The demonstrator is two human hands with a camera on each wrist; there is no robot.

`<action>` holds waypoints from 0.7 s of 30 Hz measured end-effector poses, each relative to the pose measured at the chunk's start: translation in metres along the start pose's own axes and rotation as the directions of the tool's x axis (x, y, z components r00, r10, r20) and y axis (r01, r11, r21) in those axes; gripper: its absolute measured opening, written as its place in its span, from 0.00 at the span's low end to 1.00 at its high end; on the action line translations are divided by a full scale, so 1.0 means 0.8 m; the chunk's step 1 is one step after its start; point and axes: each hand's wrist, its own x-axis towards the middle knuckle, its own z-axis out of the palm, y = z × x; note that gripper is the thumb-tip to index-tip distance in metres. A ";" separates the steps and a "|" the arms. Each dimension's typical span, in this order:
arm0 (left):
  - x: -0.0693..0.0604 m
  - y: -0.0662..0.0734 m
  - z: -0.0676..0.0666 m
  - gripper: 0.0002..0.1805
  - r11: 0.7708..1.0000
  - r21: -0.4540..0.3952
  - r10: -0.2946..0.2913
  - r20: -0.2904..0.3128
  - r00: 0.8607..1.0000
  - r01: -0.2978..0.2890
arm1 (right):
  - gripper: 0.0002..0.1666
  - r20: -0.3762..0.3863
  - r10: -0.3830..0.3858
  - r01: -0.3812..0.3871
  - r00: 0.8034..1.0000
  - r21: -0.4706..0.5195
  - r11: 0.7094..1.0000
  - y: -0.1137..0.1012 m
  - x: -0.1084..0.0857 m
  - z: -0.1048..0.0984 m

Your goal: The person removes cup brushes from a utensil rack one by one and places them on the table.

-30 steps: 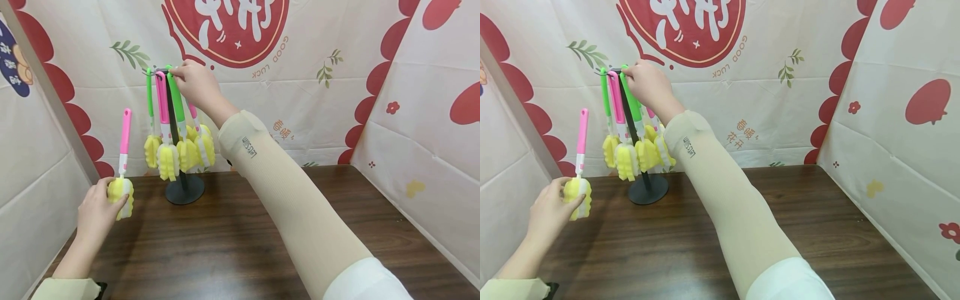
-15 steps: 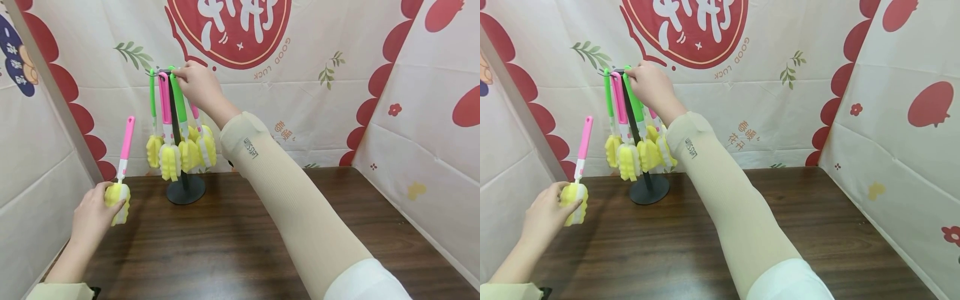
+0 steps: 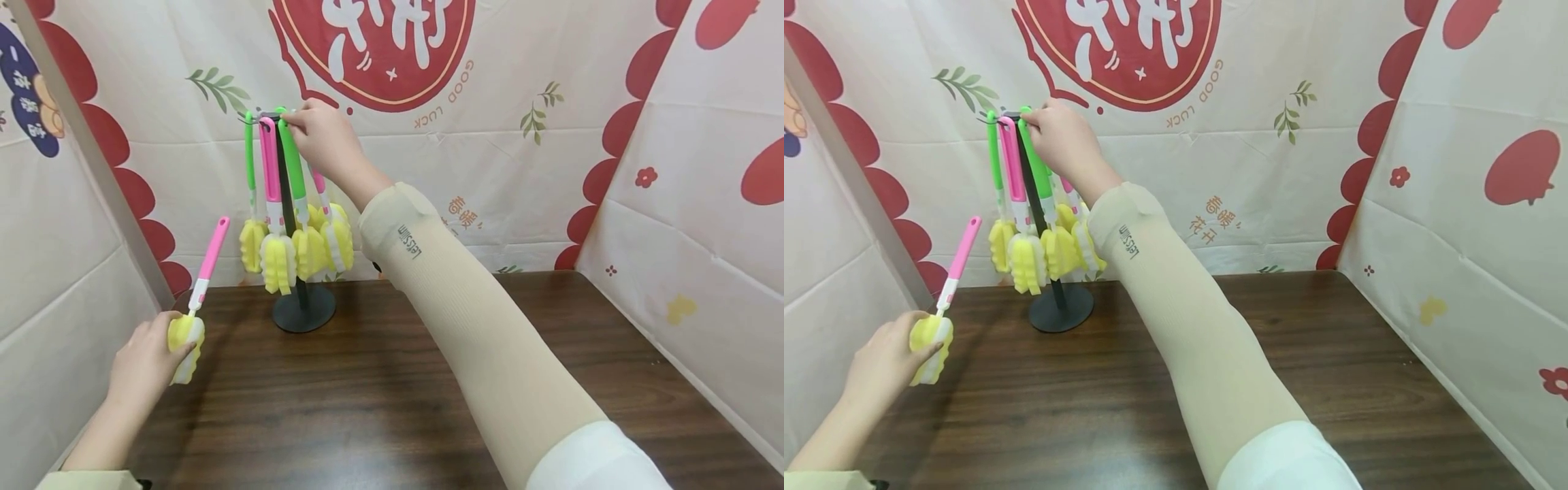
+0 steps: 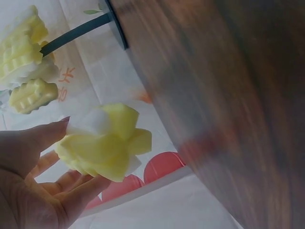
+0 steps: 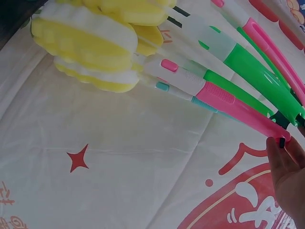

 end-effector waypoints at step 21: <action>-0.015 -0.033 0.007 0.27 0.999 0.042 0.006 0.152 0.988 -0.013 | 0.23 0.002 0.012 -0.012 1.000 0.015 1.000 0.001 -0.002 0.002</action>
